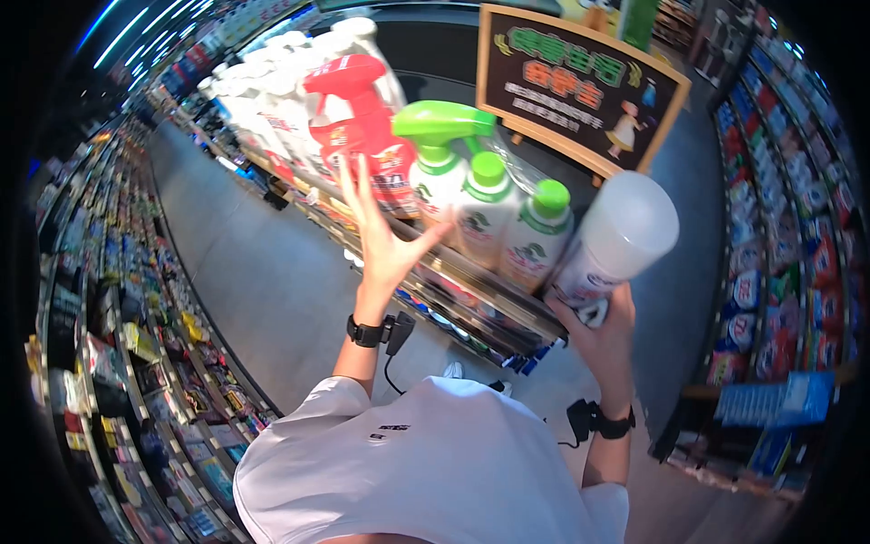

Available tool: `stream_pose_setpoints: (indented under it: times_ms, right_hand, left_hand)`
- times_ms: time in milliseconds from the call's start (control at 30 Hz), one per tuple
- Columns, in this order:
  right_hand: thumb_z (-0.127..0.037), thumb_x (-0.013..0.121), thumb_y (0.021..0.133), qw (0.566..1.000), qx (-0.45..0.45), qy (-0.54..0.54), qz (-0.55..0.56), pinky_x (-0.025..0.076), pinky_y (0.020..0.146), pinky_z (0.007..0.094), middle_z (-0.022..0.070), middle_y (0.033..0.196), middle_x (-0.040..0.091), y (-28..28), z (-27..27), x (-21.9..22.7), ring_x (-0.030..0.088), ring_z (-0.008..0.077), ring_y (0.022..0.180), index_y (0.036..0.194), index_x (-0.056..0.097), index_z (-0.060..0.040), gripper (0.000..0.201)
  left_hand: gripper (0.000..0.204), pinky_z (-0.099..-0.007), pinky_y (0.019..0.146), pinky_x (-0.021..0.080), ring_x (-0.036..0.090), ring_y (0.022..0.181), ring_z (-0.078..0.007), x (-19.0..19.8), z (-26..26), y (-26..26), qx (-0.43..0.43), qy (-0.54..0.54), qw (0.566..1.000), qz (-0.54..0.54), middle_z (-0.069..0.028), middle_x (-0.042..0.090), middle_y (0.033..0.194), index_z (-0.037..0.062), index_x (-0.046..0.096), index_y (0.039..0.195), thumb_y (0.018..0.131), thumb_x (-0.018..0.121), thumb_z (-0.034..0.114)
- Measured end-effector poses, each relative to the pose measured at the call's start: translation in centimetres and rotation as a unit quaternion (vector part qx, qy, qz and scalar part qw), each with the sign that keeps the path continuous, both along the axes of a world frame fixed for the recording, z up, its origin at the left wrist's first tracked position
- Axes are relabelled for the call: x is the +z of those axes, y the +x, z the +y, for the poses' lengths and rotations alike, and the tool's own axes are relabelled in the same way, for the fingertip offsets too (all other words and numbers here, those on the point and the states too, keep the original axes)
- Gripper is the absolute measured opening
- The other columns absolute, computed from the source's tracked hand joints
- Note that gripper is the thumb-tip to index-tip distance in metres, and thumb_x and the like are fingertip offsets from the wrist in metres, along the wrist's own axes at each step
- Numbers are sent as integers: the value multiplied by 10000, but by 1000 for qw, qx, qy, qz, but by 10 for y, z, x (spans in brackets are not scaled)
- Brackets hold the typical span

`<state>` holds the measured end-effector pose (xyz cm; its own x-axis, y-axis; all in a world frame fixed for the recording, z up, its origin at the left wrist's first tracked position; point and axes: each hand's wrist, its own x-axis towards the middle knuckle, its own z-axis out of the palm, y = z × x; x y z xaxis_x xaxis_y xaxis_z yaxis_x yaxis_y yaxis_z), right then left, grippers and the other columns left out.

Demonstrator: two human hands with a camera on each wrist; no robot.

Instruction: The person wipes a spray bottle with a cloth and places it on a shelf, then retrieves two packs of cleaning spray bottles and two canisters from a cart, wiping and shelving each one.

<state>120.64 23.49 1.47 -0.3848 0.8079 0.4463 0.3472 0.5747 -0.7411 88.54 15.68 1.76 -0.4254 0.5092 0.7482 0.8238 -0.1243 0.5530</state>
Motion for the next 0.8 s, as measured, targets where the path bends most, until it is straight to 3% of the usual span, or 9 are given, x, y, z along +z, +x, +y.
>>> stream_pose_setpoints:
  times_ms: [133,167,267,333,500,600,633,733,800]
  right_hand:
    - [-73,899,777,1000,12,-5,17,544,818,345,122,1051,721,-4,-5,6,692,207,931,1169,634,15,481]
    - [-62,885,795,999,12,-47,17,533,837,340,128,1087,704,-3,-6,6,679,205,958,1202,625,25,490]
    - [-48,869,814,997,37,-59,42,528,845,339,117,1077,704,-4,-7,8,674,198,952,1215,617,32,480]
    - [-27,856,823,997,37,-53,42,526,847,337,114,1076,705,-4,-9,8,670,190,952,1227,611,39,477]
    - [16,822,846,995,41,-63,61,523,876,321,114,1116,710,-3,-7,-1,668,175,984,1291,581,35,507]
    - [36,799,863,995,39,-81,53,519,887,307,108,1140,709,-2,-6,-3,665,166,996,1327,559,31,522]
    - [29,816,850,993,32,-95,67,526,869,314,115,1124,709,-3,-7,-2,669,170,978,1302,564,33,517]
    - [15,847,824,989,15,-119,88,540,837,326,126,1096,708,-7,-11,0,677,178,947,1252,575,37,507]
    - [21,841,827,991,10,-107,75,536,843,321,122,1106,708,-4,-9,-3,675,177,954,1252,576,38,501]
  left_hand:
    - [1345,-586,1243,283,168,1574,-505,-1,-6,-5,6,-3,1000,-6,-328,51,1707,69,199,1674,654,974,481]
    - [1068,-545,1222,318,288,1529,-477,3,-11,-5,30,25,999,22,-316,234,1660,11,297,1623,807,892,358]
    - [790,-510,1185,356,404,1446,-425,0,-13,-43,95,126,987,-19,-288,399,1558,-37,374,1556,924,777,211]
    - [600,-442,1173,390,503,1378,-337,19,-12,-79,175,149,973,-6,-213,475,1500,-20,431,1525,997,688,101]
    - [861,-476,1184,388,472,1415,-362,89,9,-143,184,194,964,9,-224,499,1479,-19,398,1557,897,832,325]
    - [1060,-539,1176,367,434,1415,-421,113,19,-177,200,112,969,92,-265,449,1506,-15,353,1593,806,879,463]
    - [1016,-575,1165,368,435,1410,-440,114,25,-188,228,73,960,144,-264,465,1467,9,418,1540,754,888,449]
    - [889,-568,1141,384,459,1347,-459,113,24,-202,86,23,988,123,-256,491,1380,15,482,1440,719,872,359]
    - [793,-533,1114,396,481,1260,-456,106,27,-196,114,64,984,118,-235,490,1292,7,495,1364,689,841,237]
